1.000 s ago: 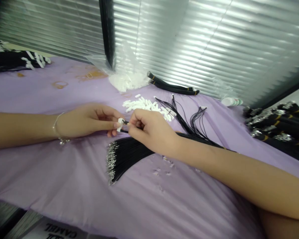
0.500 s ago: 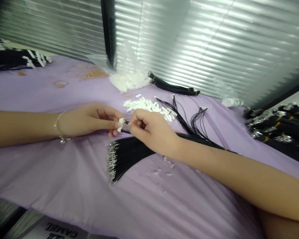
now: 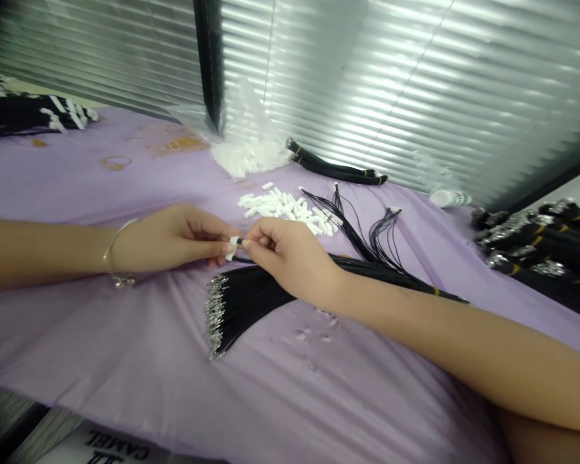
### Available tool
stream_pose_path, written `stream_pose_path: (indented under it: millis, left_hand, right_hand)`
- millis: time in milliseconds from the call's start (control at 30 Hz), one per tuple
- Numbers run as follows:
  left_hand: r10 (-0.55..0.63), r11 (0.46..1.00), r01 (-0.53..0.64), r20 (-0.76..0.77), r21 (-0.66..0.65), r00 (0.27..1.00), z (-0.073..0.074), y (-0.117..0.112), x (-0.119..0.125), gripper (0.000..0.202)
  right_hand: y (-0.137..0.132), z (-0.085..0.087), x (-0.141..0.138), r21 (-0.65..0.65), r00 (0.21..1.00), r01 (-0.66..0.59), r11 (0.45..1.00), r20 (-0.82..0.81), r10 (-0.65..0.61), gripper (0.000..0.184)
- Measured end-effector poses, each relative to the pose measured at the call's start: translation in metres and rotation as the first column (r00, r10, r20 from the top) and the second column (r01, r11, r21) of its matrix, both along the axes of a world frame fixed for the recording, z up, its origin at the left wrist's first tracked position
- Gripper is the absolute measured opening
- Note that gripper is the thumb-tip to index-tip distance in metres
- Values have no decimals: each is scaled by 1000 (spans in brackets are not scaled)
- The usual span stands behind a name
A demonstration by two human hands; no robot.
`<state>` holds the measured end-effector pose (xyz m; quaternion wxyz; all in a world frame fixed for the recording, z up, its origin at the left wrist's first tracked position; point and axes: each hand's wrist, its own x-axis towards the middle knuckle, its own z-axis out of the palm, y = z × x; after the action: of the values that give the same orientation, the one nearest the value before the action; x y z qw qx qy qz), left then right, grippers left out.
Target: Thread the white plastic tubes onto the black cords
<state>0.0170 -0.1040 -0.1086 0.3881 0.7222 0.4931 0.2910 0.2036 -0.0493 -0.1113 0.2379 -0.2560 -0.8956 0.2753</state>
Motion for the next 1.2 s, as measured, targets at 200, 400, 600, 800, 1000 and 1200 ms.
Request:
stream_pose_path:
  millis: [200,400,600,800,1000,1200]
  left_hand:
    - [0,1000,1,-60,22,998,2,-2,2,16]
    - [-11,998,13,33,-64,999,2,1,1,11]
    - [-24,994,42,161,-105,987,1,5,-1,11]
    - [23,990,9,225,-141,974,3,5,-1,6]
    - [36,988,4,261,-152,965,1,5,-2,14]
    - [-168,979,177,-91,98,982,-1,-5,-5,43]
  right_hand:
    - [0,-3,-2,-16,1000,7,1000,23,-6,14]
    - [4,-1,0,-65,997,-37,997,65,41,16]
    - [5,15,10,499,965,-156,852,262,23,18]
    - [0,20,15,642,953,-187,744,303,-21,26]
    - [18,19,16,496,882,-230,837,470,-37,15]
    - [35,53,36,614,890,30,789,343,-301,9]
